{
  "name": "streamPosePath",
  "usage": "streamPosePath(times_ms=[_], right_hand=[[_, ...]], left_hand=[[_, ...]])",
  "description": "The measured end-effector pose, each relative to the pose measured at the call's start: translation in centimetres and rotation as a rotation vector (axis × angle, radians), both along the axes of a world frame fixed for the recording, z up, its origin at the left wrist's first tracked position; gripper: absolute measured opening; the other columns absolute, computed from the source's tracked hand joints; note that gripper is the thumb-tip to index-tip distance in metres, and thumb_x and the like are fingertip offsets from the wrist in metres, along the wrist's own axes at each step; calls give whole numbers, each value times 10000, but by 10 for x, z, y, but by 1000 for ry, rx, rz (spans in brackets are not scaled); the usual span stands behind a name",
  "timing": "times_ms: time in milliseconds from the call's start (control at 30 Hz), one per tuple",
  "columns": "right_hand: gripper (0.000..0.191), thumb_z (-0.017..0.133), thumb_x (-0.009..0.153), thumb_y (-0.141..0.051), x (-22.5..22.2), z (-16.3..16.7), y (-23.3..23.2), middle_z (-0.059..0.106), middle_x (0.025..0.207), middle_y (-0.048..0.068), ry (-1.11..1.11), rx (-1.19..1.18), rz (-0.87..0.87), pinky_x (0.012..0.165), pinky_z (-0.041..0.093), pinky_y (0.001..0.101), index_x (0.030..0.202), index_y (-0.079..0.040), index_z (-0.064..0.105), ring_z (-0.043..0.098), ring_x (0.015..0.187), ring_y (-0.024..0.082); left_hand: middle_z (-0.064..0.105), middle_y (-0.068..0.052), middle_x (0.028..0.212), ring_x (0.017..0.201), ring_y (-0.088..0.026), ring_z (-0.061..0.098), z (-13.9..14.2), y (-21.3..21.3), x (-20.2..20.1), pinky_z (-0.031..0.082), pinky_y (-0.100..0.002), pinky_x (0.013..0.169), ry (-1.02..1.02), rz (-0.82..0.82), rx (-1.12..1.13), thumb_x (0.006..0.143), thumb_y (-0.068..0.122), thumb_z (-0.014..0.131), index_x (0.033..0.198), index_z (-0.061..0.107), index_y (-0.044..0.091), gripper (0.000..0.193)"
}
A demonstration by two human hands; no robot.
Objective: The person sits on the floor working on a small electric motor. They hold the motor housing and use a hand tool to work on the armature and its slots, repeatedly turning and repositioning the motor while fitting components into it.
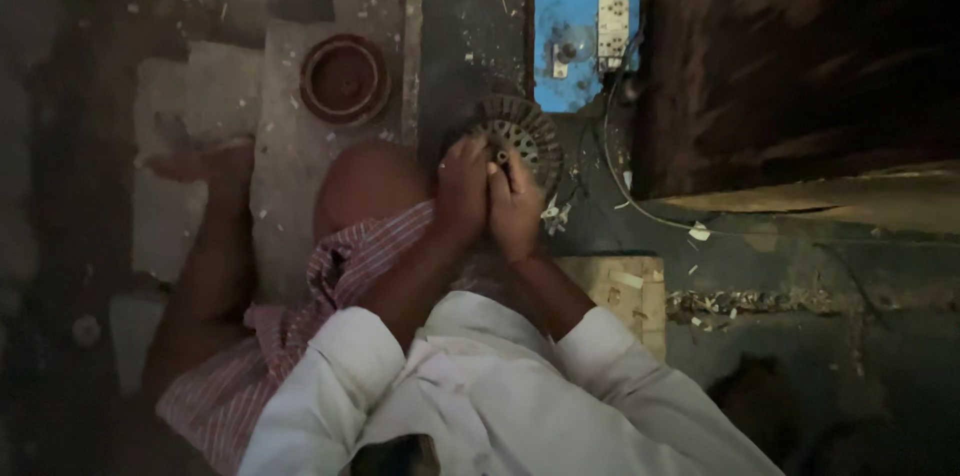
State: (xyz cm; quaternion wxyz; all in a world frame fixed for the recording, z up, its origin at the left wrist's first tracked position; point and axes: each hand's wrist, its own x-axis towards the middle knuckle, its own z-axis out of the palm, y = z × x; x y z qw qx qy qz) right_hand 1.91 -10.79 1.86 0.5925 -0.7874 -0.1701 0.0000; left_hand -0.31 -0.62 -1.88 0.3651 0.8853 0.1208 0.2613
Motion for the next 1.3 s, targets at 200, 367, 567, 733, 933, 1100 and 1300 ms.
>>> streamPosePath(times_ms=[200, 367, 567, 733, 933, 1100, 1300], right_hand=[[451, 638, 989, -128, -14, -4, 1, 715, 1245, 223, 46, -127, -115, 976, 543, 370, 1432, -50, 597, 715, 1113, 290], [552, 568, 1035, -133, -26, 2, -2, 551, 1488, 274, 46, -77, -4, 1134, 435, 393, 1543, 29, 423, 572, 1365, 369], [647, 538, 1050, -228, -20, 0, 2, 413, 1613, 289, 47, -105, 89, 1242, 305, 406, 1581, 74, 325, 399, 1519, 384], [668, 533, 1039, -257, -20, 0, -1, 426, 1615, 282, 156, -45, 88, 1245, 306, 405, 1586, 63, 322, 419, 1518, 384], [685, 547, 1071, -266, -25, 2, -6, 355, 1650, 299, 23, -119, 107, 1267, 271, 422, 1606, 62, 274, 354, 1551, 406], [682, 513, 1054, -289, -9, 6, -3, 449, 1628, 256, 184, 53, 145, 1254, 320, 390, 1622, 28, 309, 449, 1520, 362], [709, 543, 1063, -275, -24, 11, -9, 358, 1645, 285, 103, -45, 138, 1252, 277, 404, 1603, 78, 249, 354, 1548, 369]], left_hand=[[665, -140, 1271, 1200, -374, 614, 9, 0, 0, 497, -462, 1015, 28, -63, -8, 929, 106, 572, 1202, 695, 46, 305], [660, -152, 1267, 1199, -382, 603, 24, 2, -4, 487, -465, 1015, -23, -112, -37, 907, 121, 589, 1189, 702, 39, 315], [655, -192, 1259, 1198, -406, 593, 19, 6, 1, 477, -486, 1014, 28, -87, 46, 928, 141, 568, 1149, 672, 15, 275], [657, -199, 1257, 1191, -413, 593, 17, 6, -2, 477, -489, 1010, -8, -93, 13, 939, 138, 548, 1140, 672, 15, 267], [659, -176, 1244, 1184, -408, 604, 16, 2, 2, 484, -491, 997, 57, -98, 61, 913, 160, 570, 1121, 677, 34, 266], [642, -171, 1299, 1218, -410, 589, 11, 1, -1, 477, -498, 1005, 7, -53, 87, 921, 103, 566, 1218, 663, 32, 320], [647, -179, 1285, 1189, -407, 595, 3, 1, 4, 490, -487, 980, 32, -70, 133, 915, 131, 568, 1172, 659, 25, 292]])
